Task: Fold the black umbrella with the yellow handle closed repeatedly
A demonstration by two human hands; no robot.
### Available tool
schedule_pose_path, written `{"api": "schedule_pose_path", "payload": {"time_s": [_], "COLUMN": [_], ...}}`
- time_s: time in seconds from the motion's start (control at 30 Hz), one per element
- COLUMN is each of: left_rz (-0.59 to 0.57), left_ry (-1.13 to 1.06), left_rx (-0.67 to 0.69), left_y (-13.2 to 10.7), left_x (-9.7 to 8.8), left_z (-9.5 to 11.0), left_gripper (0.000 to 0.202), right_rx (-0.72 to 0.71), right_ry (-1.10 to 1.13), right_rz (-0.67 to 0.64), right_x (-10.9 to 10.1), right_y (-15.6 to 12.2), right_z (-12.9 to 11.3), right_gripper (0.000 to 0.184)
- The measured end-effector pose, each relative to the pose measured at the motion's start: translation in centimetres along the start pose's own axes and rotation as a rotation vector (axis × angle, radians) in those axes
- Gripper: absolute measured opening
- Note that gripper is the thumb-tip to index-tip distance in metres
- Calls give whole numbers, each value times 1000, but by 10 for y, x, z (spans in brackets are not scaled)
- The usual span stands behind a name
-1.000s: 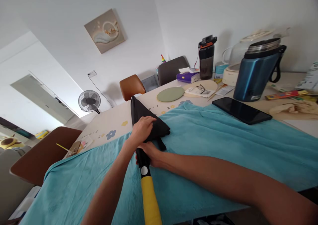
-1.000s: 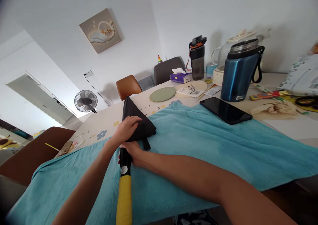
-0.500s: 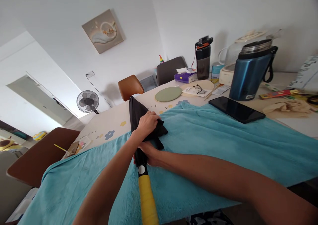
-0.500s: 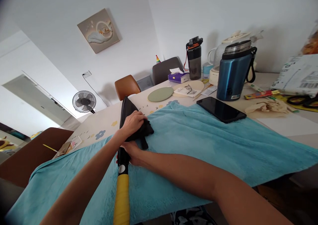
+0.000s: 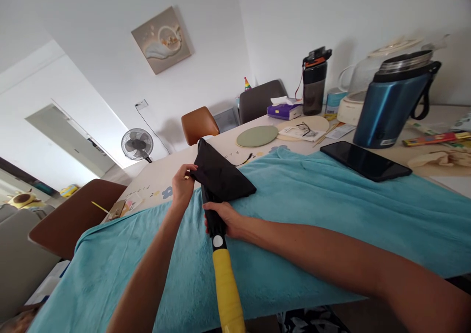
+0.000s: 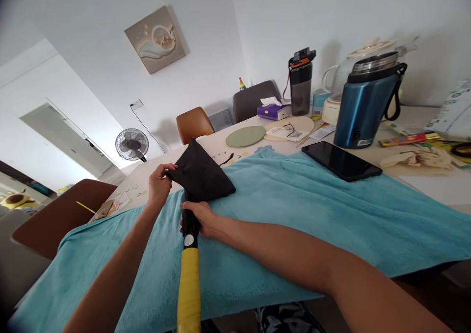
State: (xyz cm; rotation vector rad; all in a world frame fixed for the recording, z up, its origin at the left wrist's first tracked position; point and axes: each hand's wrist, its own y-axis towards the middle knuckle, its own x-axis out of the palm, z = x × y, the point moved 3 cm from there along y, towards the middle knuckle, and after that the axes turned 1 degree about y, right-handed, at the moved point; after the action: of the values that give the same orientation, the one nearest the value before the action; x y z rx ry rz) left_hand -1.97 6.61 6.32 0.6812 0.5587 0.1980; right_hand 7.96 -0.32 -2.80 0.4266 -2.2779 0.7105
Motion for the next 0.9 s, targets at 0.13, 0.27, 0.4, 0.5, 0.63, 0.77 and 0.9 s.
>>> {"api": "schedule_pose_path", "payload": {"time_s": [0.13, 0.27, 0.4, 0.5, 0.63, 0.77, 0.9], "left_rz": [198, 332, 374, 370, 431, 423, 430], "left_ry": [-117, -108, -119, -171, -250, -258, -298], "left_rx": [-153, -372, -435, -517, -601, -608, -624], "left_y": [-5, -18, -36, -46, -51, -50, -51], "left_x": [-20, -38, -43, -40, -43, -48, -49], "left_z": [-21, -58, -84, -94, -101, -102, -103], "left_gripper": [28, 15, 14, 15, 18, 20, 22], "right_rx": [5, -8, -15, -2, 34, 62, 63], "right_ry": [-12, -37, -25, 22, 24, 0, 20], "right_rz": [-16, -25, -56, -74, -62, -57, -86], "right_x": [0, 0, 0, -1, -1, -1, -3], "right_y": [0, -1, 0, 0, -1, 0, 2], "right_z": [0, 0, -1, -2, -3, -2, -1], "right_gripper": [15, 16, 17, 17, 18, 17, 21]}}
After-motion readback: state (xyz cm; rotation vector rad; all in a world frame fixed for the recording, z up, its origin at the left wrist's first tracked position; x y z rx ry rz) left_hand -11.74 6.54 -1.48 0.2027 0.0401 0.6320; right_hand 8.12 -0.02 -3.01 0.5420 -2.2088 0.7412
